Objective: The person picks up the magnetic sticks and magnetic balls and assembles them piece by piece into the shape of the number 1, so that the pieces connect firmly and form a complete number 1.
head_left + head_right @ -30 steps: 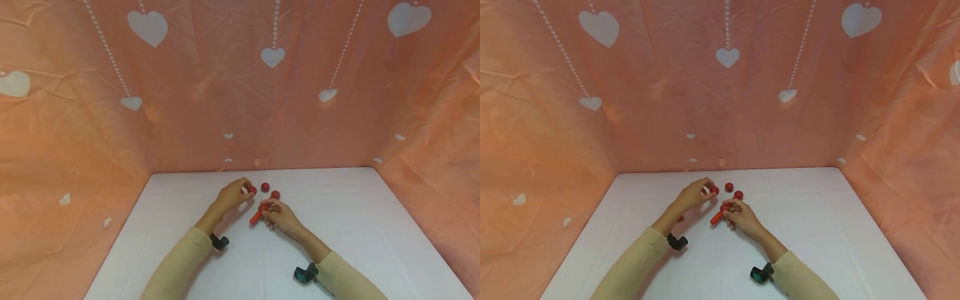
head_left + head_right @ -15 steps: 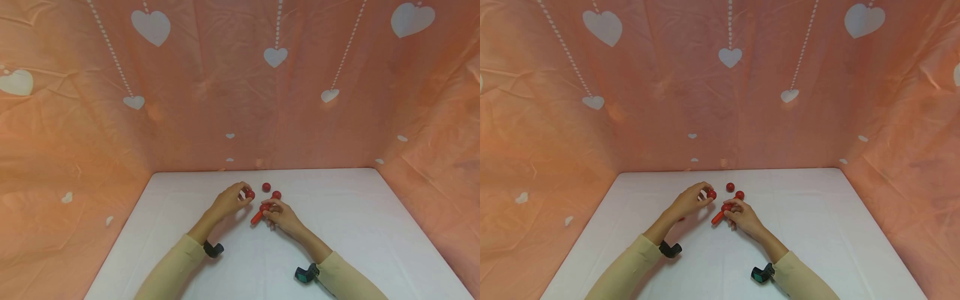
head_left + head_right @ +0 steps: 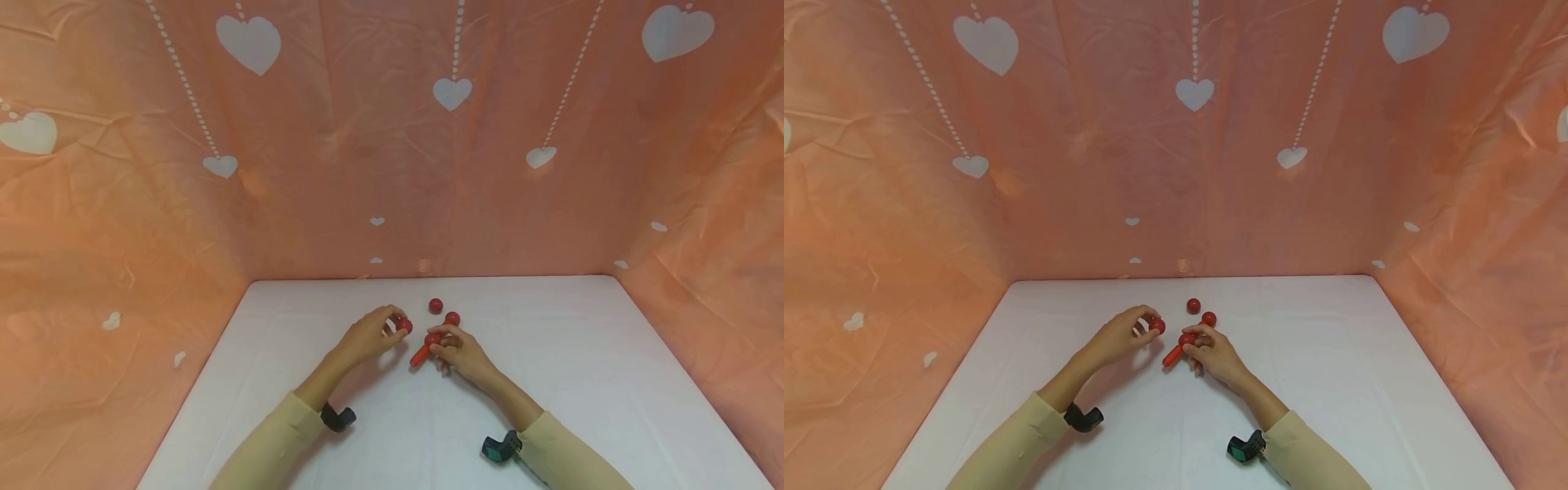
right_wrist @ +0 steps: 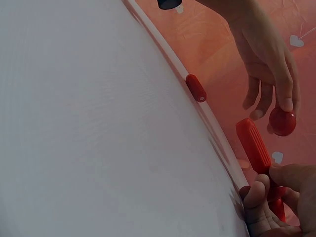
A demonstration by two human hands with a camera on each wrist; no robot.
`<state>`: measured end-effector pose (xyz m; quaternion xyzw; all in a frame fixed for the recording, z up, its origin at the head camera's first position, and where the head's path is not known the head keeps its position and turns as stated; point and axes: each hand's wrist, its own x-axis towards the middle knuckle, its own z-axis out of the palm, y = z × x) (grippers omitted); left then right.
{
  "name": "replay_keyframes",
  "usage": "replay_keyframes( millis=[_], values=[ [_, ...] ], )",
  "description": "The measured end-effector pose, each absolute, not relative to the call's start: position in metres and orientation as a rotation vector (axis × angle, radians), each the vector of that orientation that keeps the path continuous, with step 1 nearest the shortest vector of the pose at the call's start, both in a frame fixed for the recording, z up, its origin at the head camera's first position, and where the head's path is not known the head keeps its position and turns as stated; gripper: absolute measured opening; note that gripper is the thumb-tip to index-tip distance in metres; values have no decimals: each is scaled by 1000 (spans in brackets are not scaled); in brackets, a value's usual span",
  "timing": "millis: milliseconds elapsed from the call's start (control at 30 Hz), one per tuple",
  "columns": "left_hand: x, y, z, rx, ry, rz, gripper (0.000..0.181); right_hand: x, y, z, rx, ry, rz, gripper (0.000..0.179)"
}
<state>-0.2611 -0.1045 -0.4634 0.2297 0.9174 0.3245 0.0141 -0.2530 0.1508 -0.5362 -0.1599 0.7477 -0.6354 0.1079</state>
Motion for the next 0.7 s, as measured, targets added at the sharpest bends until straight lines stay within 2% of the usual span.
replay_keyframes(
  millis=[700],
  values=[
    [-241, -116, -475, 698, 2773, 976, 23, -252, 150, -536, -460, 2213, -1859, 39]
  ],
)
